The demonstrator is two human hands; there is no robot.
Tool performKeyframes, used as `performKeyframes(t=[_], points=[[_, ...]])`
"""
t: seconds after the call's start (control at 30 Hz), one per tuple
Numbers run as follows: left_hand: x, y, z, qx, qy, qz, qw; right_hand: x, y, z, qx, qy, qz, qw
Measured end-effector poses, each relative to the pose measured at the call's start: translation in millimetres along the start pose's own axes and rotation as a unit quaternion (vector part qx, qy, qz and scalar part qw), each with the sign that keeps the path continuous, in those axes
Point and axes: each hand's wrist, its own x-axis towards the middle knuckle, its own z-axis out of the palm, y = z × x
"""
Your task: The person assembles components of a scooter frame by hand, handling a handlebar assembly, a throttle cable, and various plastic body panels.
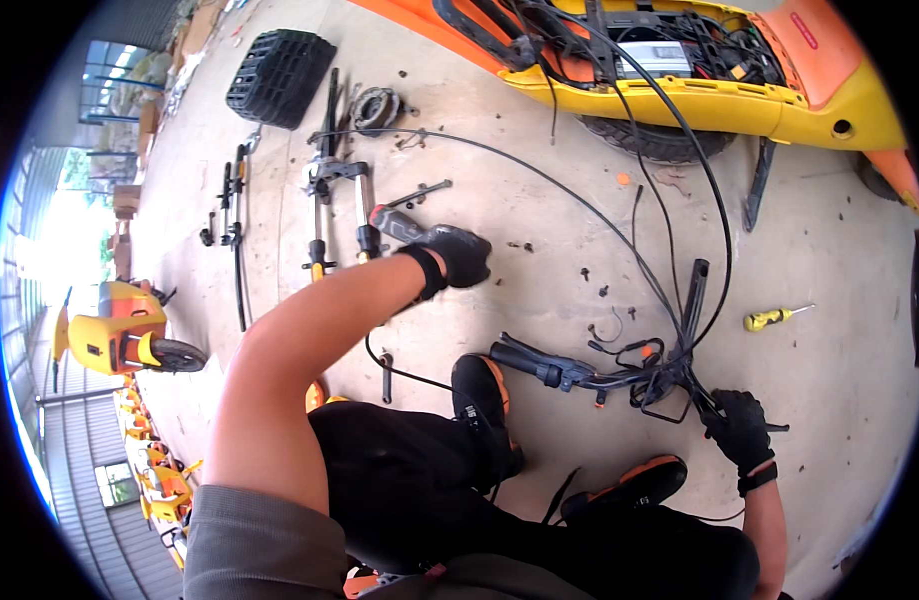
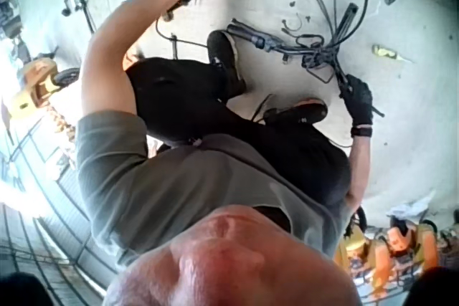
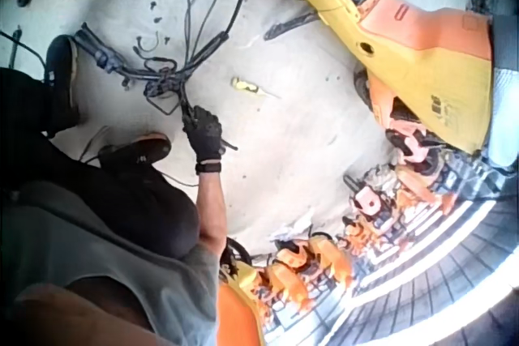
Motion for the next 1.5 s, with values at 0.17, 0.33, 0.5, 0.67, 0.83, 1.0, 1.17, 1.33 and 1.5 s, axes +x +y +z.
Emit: performKeyframes(t=[0.17, 0.33, 0.5, 0.67, 0.83, 1.0, 1.17, 1.33, 1.5], points=[[59.2, -33.1, -14.5, -0.110, 0.145, -0.052, 0.982, 12.9, -11.1, -7.9, 0.051, -0.052, 0.048, 0.996], [134.6, -44.2, -33.4, -0.389, 0.153, -0.175, 0.891, 10.7, 6.1, 16.0, 0.209, 0.126, 0.209, 0.947], [199.9, -82.8, 15.0, -0.562, 0.157, -0.057, 0.810, 7.9, 31.0, 58.7, -0.177, 0.314, 0.019, 0.933], [196.0, -50.1, -2.1, -0.564, 0.149, -0.163, 0.796, 17.9, -0.7, 39.9, -0.043, 0.191, 0.235, 0.952], [220.3, -85.0, 1.8, -0.614, 0.151, -0.153, 0.759, 28.8, -10.5, 33.6, -0.010, 0.185, 0.255, 0.949], [229.5, -41.1, -6.5, -0.669, 0.207, -0.174, 0.693, 19.7, -8.2, 31.6, -0.031, 0.192, 0.263, 0.945], [246.1, -82.7, -34.1, -0.622, 0.308, 0.152, 0.704, 27.7, -9.1, 38.4, -0.032, 0.208, 0.238, 0.948], [209.6, -1.0, -78.5, -0.791, 0.111, 0.170, 0.576, 18.7, -6.0, 31.0, -0.033, 0.209, 0.251, 0.945], [199.1, -4.8, -84.8, -0.495, 0.185, 0.410, 0.743, 23.7, -8.9, 33.2, -0.037, 0.196, 0.255, 0.946]])
